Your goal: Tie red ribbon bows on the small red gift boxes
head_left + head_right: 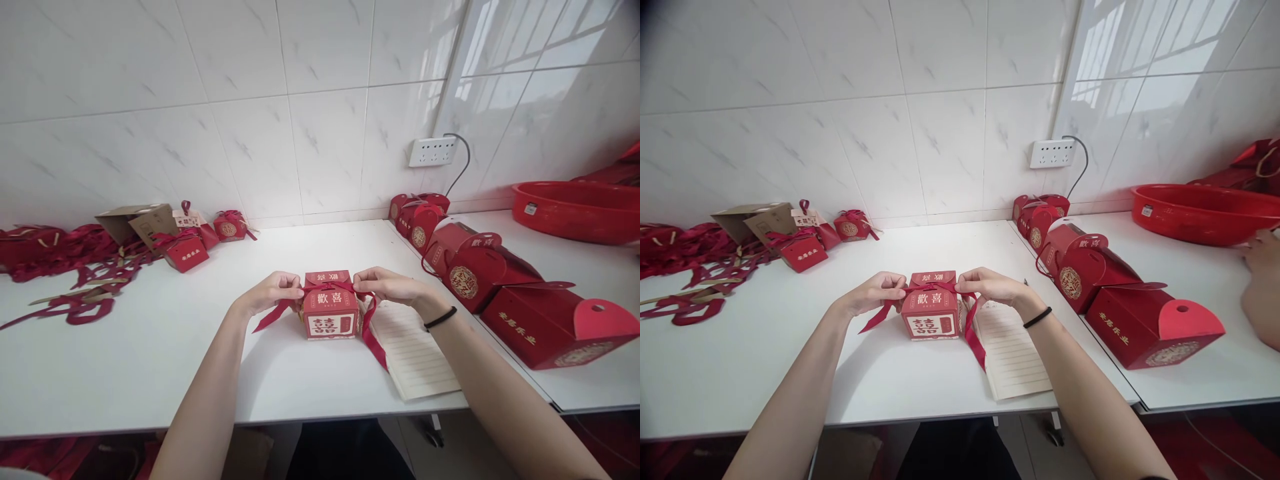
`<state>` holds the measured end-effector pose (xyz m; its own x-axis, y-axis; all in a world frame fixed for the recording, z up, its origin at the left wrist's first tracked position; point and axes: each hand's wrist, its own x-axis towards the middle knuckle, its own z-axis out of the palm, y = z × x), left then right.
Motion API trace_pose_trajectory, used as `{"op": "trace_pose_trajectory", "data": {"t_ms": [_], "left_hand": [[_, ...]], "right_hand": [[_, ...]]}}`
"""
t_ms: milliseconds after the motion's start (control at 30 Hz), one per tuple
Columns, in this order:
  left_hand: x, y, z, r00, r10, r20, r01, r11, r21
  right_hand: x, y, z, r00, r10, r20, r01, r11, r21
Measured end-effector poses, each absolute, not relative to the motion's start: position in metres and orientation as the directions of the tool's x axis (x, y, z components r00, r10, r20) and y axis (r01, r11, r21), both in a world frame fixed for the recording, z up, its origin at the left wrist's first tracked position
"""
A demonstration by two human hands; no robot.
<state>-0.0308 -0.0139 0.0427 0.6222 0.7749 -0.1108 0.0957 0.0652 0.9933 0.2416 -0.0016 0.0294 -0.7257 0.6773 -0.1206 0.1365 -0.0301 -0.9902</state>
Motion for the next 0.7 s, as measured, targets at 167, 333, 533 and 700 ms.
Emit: {"op": "trace_pose_trajectory", "data": {"t_ms": [167, 333, 533, 700], "left_hand": [[-0.0320, -0.0116, 0.0385, 0.606, 0.775, -0.181, 0.122, 0.135, 0.983], [-0.0305, -0.0098, 0.0348, 0.597, 0.776, -0.202, 0.252, 0.057, 0.966], [-0.0306, -0.0103, 0.0403, 0.610, 0.773, -0.175, 0.225, 0.042, 0.973], [-0.0360, -0.0071, 0.0394, 0.603, 0.764, -0.231, 0.274, 0.074, 0.959]], "right_hand": [[0.2414, -0.0007, 0.0262, -0.732, 0.677, -0.077, 0.057, -0.051, -0.997], [0.2406, -0.0016, 0.0285, -0.740, 0.667, -0.086, 0.090, -0.029, -0.996], [0.2388, -0.0002, 0.0289, -0.731, 0.682, -0.020, 0.059, 0.034, -0.998], [0.2388, -0.0005, 0.0290, -0.725, 0.687, -0.039, 0.081, 0.029, -0.996]]}}
